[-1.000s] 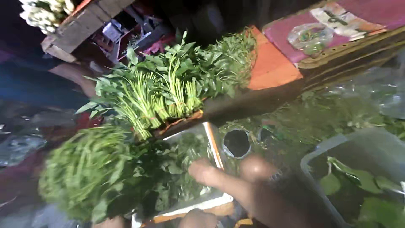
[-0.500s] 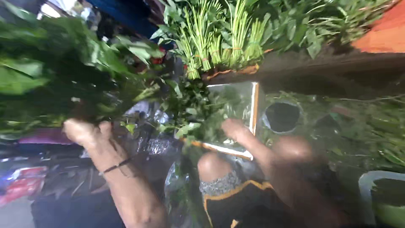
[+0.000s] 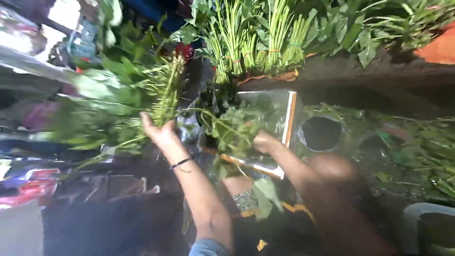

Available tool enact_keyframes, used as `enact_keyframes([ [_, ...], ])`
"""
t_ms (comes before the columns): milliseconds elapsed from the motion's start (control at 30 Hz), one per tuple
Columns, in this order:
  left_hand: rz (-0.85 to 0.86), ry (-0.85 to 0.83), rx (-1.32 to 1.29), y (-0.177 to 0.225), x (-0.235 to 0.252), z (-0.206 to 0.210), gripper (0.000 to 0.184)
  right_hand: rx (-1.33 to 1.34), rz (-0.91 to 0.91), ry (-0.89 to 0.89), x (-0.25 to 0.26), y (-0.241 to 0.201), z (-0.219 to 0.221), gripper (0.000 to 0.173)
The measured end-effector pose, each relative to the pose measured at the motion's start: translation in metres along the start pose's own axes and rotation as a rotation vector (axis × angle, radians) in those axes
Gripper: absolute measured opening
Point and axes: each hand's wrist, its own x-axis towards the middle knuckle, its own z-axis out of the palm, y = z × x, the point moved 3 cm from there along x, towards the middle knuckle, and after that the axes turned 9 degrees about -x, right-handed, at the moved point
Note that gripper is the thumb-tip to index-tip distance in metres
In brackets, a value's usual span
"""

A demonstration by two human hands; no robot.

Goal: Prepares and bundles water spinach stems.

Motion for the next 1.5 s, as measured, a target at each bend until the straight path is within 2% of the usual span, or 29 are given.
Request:
enact_keyframes([
  [67,-0.064,0.038,0.301,-0.040,-0.013,-0.023,0.063,0.170,-0.096,0.157,0.009,-0.005,-0.014,0.027],
  [100,-0.122,0.061,0.480,-0.062,-0.018,-0.033,0.075,0.166,-0.147,0.242,0.016,-0.006,-0.024,0.033],
  [133,-0.217,0.068,0.630,-0.086,-0.023,-0.043,0.077,0.125,-0.183,0.354,0.020,-0.006,-0.036,0.034],
  [200,-0.423,0.002,0.956,-0.122,-0.039,-0.054,0.058,0.002,-0.231,0.560,0.020,-0.008,-0.057,0.040],
  [233,-0.527,-0.056,1.029,-0.133,-0.047,-0.053,0.048,-0.045,-0.264,0.630,0.018,-0.011,-0.066,0.046],
  [267,-0.597,-0.086,1.011,-0.143,-0.051,-0.053,0.046,-0.075,-0.311,0.684,0.015,-0.015,-0.074,0.051],
  [333,-0.626,-0.090,0.945,-0.155,-0.049,-0.054,0.058,-0.118,-0.429,0.784,0.007,-0.021,-0.085,0.054],
  [400,-0.638,-0.087,0.865,-0.156,-0.046,-0.057,0.077,-0.228,-0.572,0.893,0.003,-0.024,-0.089,0.047],
  [433,-0.645,-0.071,0.823,-0.155,-0.045,-0.058,0.080,-0.285,-0.621,0.931,0.004,-0.023,-0.088,0.041],
  [500,-0.690,-0.012,0.709,-0.158,-0.041,-0.062,0.073,-0.371,-0.642,0.893,0.017,-0.018,-0.074,0.032],
  [567,-0.770,0.118,0.454,-0.168,-0.034,-0.065,0.049,-0.452,-0.613,0.738,0.042,-0.006,-0.046,0.025],
  [600,-0.800,0.149,0.393,-0.169,-0.032,-0.067,0.044,-0.519,-0.597,0.657,0.061,0.004,-0.028,0.023],
  [667,-0.830,0.096,0.511,-0.167,-0.027,-0.071,0.051,-0.747,-0.467,0.450,0.105,0.026,0.008,0.030],
  [700,-0.855,0.106,0.495,-0.167,-0.027,-0.073,0.054,-0.890,-0.346,0.325,0.124,0.037,0.023,0.044],
  [733,-0.894,0.159,0.371,-0.168,-0.028,-0.074,0.052,-1.038,-0.227,0.205,0.139,0.047,0.036,0.060],
  [767,-0.938,0.255,0.170,-0.168,-0.029,-0.074,0.050,-1.191,-0.125,0.101,0.148,0.055,0.045,0.068],
  [833,-1.033,0.453,-0.129,-0.165,-0.027,-0.073,0.055,-1.415,0.007,-0.057,0.148,0.054,0.056,0.056],
  [867,-1.062,0.479,-0.197,-0.157,-0.026,-0.074,0.060,-1.457,0.034,-0.078,0.144,0.046,0.055,0.046],
  [900,-1.082,0.461,-0.201,-0.149,-0.025,-0.077,0.061,-1.462,0.019,-0.047,0.141,0.039,0.048,0.038],
  [967,-1.096,0.366,-0.086,-0.139,-0.029,-0.087,0.058,-1.372,-0.173,0.155,0.143,0.028,0.015,0.025],
  [1033,-1.165,0.322,-0.105,-0.133,-0.038,-0.091,0.056,-1.114,-0.311,0.333,0.123,-0.007,-0.011,0.029],
  [1133,-1.279,0.275,-0.291,-0.130,-0.046,-0.077,0.054,-0.521,-0.416,0.398,0.078,-0.063,-0.020,0.040],
  [1167,-1.250,0.217,-0.328,-0.128,-0.046,-0.071,0.047,-0.404,-0.463,0.399,0.067,-0.075,-0.020,0.037],
  [1233,-1.067,0.062,-0.265,-0.128,-0.044,-0.060,0.036,-0.270,-0.527,0.376,0.052,-0.091,-0.017,0.029],
  [1333,-0.581,-0.064,-0.011,-0.135,-0.029,-0.059,0.025,-0.172,-0.632,0.324,0.036,-0.103,-0.003,0.019],
  [1400,-0.303,-0.062,0.179,-0.139,-0.017,-0.065,0.030,-0.153,-0.722,0.311,0.025,-0.105,0.008,0.019],
  [1467,-0.177,-0.122,0.451,-0.138,-0.009,-0.063,0.034,-0.143,-0.787,0.334,0.024,-0.095,0.012,0.020],
  [1500,-0.165,-0.209,0.626,-0.138,-0.007,-0.057,0.038,-0.161,-0.790,0.362,0.028,-0.085,0.011,0.019],
])
